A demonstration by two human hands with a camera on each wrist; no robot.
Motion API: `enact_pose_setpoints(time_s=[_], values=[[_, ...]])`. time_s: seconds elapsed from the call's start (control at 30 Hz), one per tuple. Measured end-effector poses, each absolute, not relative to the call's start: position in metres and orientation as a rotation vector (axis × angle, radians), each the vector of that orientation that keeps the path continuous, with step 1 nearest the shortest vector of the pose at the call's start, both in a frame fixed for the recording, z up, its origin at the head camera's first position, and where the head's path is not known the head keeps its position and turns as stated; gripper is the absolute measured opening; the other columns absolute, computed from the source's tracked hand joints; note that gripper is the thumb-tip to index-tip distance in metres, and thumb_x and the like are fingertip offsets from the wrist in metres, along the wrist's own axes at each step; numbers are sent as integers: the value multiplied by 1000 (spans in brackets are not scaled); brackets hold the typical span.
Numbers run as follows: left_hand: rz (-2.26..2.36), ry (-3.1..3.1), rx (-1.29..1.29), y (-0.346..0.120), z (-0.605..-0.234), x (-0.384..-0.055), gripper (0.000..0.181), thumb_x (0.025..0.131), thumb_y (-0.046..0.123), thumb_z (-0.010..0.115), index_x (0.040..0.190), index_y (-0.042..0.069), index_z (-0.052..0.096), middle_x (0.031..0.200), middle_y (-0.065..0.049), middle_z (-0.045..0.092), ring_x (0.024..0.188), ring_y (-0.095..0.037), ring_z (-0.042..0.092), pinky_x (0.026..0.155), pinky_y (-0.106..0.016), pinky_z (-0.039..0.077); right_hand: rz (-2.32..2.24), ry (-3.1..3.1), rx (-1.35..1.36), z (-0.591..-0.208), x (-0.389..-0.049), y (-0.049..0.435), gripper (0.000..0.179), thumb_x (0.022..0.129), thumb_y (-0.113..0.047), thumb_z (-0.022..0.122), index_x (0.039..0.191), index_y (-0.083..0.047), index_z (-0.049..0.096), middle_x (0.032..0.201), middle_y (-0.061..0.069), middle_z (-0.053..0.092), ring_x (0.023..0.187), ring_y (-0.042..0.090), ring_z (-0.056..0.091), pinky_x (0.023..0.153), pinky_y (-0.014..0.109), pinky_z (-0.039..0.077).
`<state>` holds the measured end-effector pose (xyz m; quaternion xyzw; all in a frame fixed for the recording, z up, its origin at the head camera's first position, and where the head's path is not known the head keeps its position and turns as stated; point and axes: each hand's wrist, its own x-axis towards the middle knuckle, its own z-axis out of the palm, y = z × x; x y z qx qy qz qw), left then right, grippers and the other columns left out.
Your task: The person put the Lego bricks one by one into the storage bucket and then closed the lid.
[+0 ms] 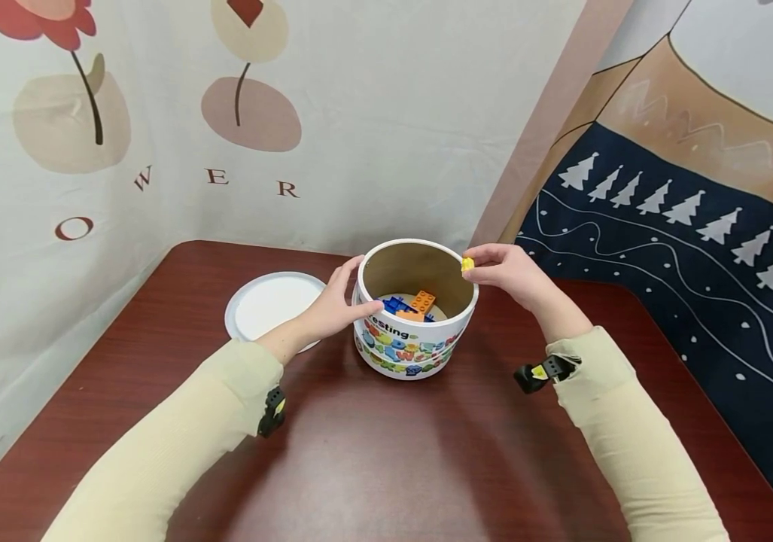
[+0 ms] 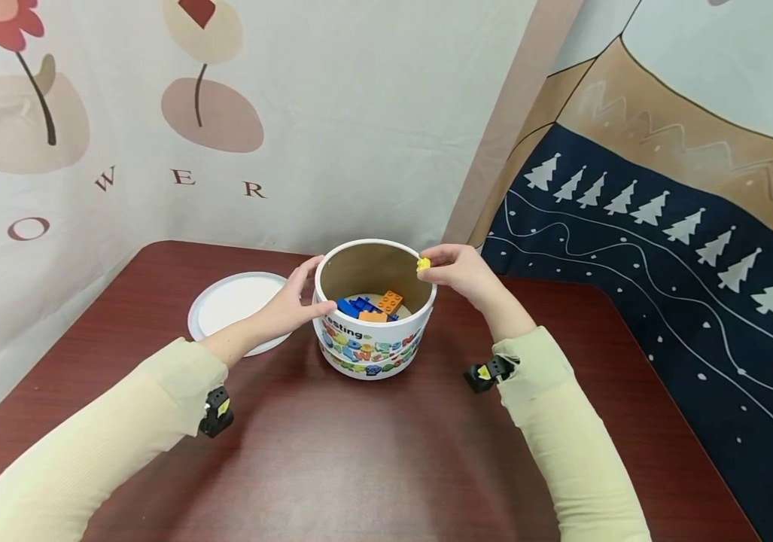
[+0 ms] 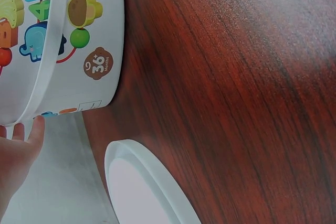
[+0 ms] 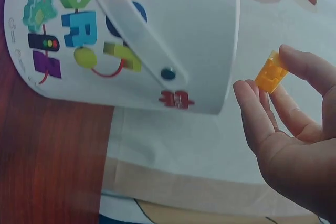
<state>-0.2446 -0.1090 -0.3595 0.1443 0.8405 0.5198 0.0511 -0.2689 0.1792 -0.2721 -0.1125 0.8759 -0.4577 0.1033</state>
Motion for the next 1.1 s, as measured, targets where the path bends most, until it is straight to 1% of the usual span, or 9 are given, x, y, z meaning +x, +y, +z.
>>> enact_pose_setpoints(time_s=[0.17, 0.37, 0.47, 0.53, 0.63, 0.7, 0.8, 0.93, 1.1], values=[[1578, 2563, 437, -109, -359, -244, 86, 84, 31, 69, 149, 19, 14, 150, -13, 17, 137, -32, 23, 108, -55, 30, -1323, 2582, -358, -273, -269, 171, 44, 85, -10, 63, 126, 4, 54, 106, 15, 58, 89, 15, 54, 76, 15, 48], [1577, 2559, 432, -109, -358, -244, 86, 84, 31, 69, 149, 19, 13, 151, -13, 16, 137, -32, 24, 107, -54, 33, -1335, 2581, -357, -274, -270, 168, 47, 84, -8, 64, 128, 4, 51, 114, 21, 55, 95, 19, 52, 77, 16, 48], [1564, 2560, 449, -110, -357, -244, 87, 84, 30, 69, 149, 18, 13, 151, -14, 16, 136, -32, 26, 106, -51, 36, -1344, 2583, -333, -274, -270, 167, 46, 86, -10, 63, 128, 3, 51, 113, 20, 55, 97, 22, 53, 83, 24, 50], [1555, 2559, 463, -111, -356, -244, 87, 84, 29, 68, 150, 16, 13, 151, -15, 15, 136, -32, 27, 105, -50, 37, -1383, 2556, -309, -273, -269, 166, 45, 88, -11, 61, 129, 3, 49, 113, 19, 54, 102, 28, 55, 91, 32, 51], [1555, 2560, 475, -116, -352, -244, 81, 88, 27, 63, 150, 11, 13, 151, -18, 15, 137, -34, 27, 106, -50, 36, -1441, 2504, -285, -273, -269, 160, 46, 91, -15, 58, 132, 3, 46, 119, 21, 52, 113, 38, 53, 99, 42, 45], [1564, 2572, 466, -122, -349, -244, 75, 91, 27, 58, 149, 8, 15, 150, -19, 16, 137, -35, 27, 108, -51, 33, -1478, 2467, -284, -272, -268, 152, 48, 93, -19, 56, 134, 2, 43, 127, 22, 48, 121, 40, 49, 103, 43, 41], [1569, 2592, 462, -133, -343, -245, 67, 95, 28, 50, 148, 5, 18, 148, -21, 23, 136, -37, 29, 108, -52, 31, -1502, 2450, -288, -269, -266, 137, 50, 95, -27, 53, 136, -1, 41, 136, 21, 45, 126, 38, 44, 105, 44, 39], [1576, 2601, 459, -150, -334, -245, 61, 97, 28, 44, 148, 4, 20, 146, -22, 31, 134, -37, 33, 110, -51, 29, -1578, 2419, -296, -261, -260, 109, 52, 96, -34, 49, 137, -4, 39, 141, 16, 41, 130, 33, 40, 106, 43, 38], [1593, 2642, 353, -183, -324, -243, 60, 99, 32, 40, 149, 6, 19, 146, -22, 33, 136, -37, 31, 112, -51, 24, -1720, 2335, -303, -251, -254, 62, 53, 96, -36, 48, 139, -6, 38, 144, 11, 40, 134, 26, 37, 108, 40, 36]])
